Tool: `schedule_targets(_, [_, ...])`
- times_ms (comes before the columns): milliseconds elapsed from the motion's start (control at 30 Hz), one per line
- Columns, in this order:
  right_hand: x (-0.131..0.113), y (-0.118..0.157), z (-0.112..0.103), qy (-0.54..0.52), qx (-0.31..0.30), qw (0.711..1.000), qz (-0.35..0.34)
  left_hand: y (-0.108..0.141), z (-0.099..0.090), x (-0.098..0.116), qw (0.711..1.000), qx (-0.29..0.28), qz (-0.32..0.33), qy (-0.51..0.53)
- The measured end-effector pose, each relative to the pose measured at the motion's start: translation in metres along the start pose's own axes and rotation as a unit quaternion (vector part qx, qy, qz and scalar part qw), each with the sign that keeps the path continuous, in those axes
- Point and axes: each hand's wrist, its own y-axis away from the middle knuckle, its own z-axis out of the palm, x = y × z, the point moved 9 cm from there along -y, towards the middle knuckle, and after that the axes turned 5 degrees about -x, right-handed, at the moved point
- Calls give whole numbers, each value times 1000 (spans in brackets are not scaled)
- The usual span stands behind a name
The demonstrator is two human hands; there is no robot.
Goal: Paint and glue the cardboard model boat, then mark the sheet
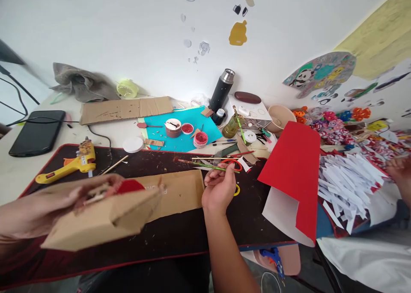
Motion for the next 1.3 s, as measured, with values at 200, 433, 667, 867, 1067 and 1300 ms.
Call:
schedule_targets(200, [-6, -7, -10, -1, -6, 1000, -17, -6, 37, -34, 972, -95, -145, -161])
schedule_targets(433, [-10, -20, -18, 9, -10, 1000, -24, -17, 12, -45, 963, 14, -152, -223])
schedule_targets(667, [1, -22, -35, 8, 13, 1000, 10, -38, 15, -29, 968, 37, -104, -227])
schedule_targets(867, [2, -21, -41, -4, 1, 1000, 22, -59, 25, -12, 986, 21, -86, -145])
schedule_targets(1067, [2, -21, -37, 8, -19, 1000, 23, -55, 26, -6, 984, -7, -93, -152])
schedule_targets(1300, [-2, -20, -30, 8, -29, 999, 32, -38, -10, 8, 983, 107, -18, -149])
